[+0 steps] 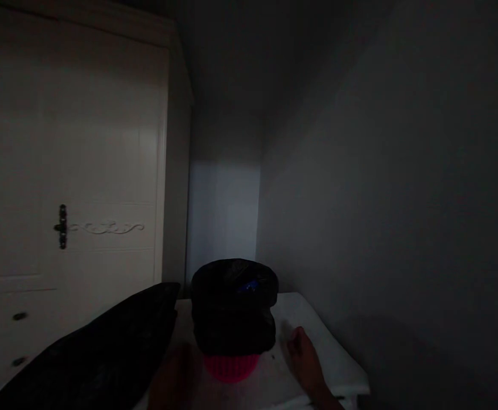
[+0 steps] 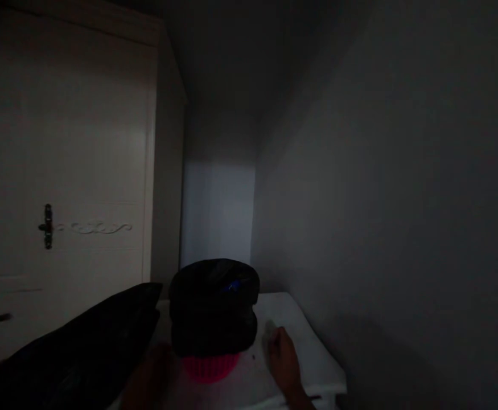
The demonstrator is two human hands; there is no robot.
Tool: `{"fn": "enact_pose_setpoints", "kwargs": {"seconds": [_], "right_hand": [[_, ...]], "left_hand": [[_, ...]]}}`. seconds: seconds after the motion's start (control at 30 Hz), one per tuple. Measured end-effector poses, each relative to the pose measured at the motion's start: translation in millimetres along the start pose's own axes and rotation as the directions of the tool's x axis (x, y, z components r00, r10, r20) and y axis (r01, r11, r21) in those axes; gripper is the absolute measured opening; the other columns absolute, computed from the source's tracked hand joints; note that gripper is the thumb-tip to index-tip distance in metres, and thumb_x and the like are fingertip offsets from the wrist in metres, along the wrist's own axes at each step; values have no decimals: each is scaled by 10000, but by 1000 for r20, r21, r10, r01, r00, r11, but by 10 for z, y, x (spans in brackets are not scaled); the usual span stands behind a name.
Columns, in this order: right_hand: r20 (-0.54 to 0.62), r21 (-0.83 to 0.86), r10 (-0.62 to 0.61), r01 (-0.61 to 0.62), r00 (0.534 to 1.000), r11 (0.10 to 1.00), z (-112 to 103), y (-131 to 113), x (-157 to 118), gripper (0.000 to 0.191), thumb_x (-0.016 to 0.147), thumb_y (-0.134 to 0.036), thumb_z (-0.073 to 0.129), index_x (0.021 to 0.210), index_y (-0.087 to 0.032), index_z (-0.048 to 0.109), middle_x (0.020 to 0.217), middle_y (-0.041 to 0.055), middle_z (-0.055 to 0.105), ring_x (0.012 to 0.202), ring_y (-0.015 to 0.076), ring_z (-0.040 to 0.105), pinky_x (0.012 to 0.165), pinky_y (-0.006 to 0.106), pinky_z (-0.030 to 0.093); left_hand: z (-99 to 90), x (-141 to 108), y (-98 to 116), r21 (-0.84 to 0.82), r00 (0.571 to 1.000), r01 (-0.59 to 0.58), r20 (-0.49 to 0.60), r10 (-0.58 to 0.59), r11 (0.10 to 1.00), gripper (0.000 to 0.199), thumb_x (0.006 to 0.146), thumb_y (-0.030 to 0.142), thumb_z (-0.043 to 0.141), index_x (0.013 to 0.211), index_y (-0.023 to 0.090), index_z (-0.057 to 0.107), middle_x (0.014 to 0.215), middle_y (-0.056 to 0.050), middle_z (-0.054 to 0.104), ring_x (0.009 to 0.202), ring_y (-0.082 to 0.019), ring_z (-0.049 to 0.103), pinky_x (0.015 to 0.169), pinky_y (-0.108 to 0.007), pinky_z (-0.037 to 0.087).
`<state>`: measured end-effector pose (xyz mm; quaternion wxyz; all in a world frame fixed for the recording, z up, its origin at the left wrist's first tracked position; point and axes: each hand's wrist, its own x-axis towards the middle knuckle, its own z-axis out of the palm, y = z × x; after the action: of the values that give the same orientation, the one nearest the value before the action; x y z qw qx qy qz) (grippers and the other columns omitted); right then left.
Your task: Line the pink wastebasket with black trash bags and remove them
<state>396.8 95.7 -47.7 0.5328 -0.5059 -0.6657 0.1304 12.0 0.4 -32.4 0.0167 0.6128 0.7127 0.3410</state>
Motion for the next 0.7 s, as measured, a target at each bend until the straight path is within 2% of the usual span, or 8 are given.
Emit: {"fn": "enact_pose_setpoints", "kwargs": {"seconds": [0.07, 0.13, 0.2, 0.33, 0.47, 0.7], "right_hand": [[-43, -117, 31, -36, 999, 992, -23, 35, -84, 201, 893, -381, 455, 898, -236, 594, 898, 90, 730, 877, 259, 697, 832, 363, 536], [-18, -235, 66, -69, 998, 970, -36, -20, -113, 260, 906, -305, 437, 1028, -214, 648, 1054, 123, 761, 1011, 268, 714, 918, 368, 528], [50, -361, 103, -79, 993, 929, -47, -130, -113, 313, 934, -263, 429, 1108, -188, 678, 1113, 137, 768, 1058, 259, 717, 944, 346, 515], [158, -574, 166, -46, 974, 818, -75, -344, -111, 319, 986, -243, 445, 1093, -150, 731, 1087, 151, 778, 1041, 246, 726, 914, 317, 496], [176, -641, 202, -44, 963, 766, -97, -431, -123, 332, 1012, -249, 436, 1070, -153, 748, 1090, 147, 782, 1015, 231, 727, 871, 300, 486], [169, -653, 185, -31, 968, 757, -68, -397, -118, 344, 1029, -235, 414, 1040, -142, 746, 1049, 150, 778, 988, 242, 729, 825, 306, 474]], "left_hand": [[1, -152, -19, 85, 995, -100, 31, 98, 991, 361, 877, 203, 517, 1156, 234, 745, 1221, -134, 782, 1177, -303, 716, 1045, -428, 525], [-18, -218, 59, 134, 988, -151, 60, 144, 979, 354, 948, 202, 432, 1124, 204, 739, 1200, -153, 780, 1138, -288, 722, 1034, -421, 506], [-58, -231, 178, 166, 986, -154, 91, 140, 974, 373, 1002, 227, 369, 1084, 192, 731, 1164, -149, 783, 1099, -269, 731, 998, -396, 503], [-154, -236, 331, 182, 986, -109, 146, 83, 977, 359, 1015, 231, 385, 1144, 199, 718, 1204, -131, 780, 1133, -239, 729, 978, -335, 492], [-224, -264, 372, 209, 983, -26, 182, -13, 978, 367, 1007, 214, 377, 1120, 188, 726, 1188, -138, 782, 1096, -237, 740, 924, -312, 496], [-265, -244, 419, 214, 976, 9, 211, -56, 977, 369, 1018, 211, 368, 1108, 181, 725, 1154, -142, 787, 1080, -242, 742, 880, -314, 488]]}}
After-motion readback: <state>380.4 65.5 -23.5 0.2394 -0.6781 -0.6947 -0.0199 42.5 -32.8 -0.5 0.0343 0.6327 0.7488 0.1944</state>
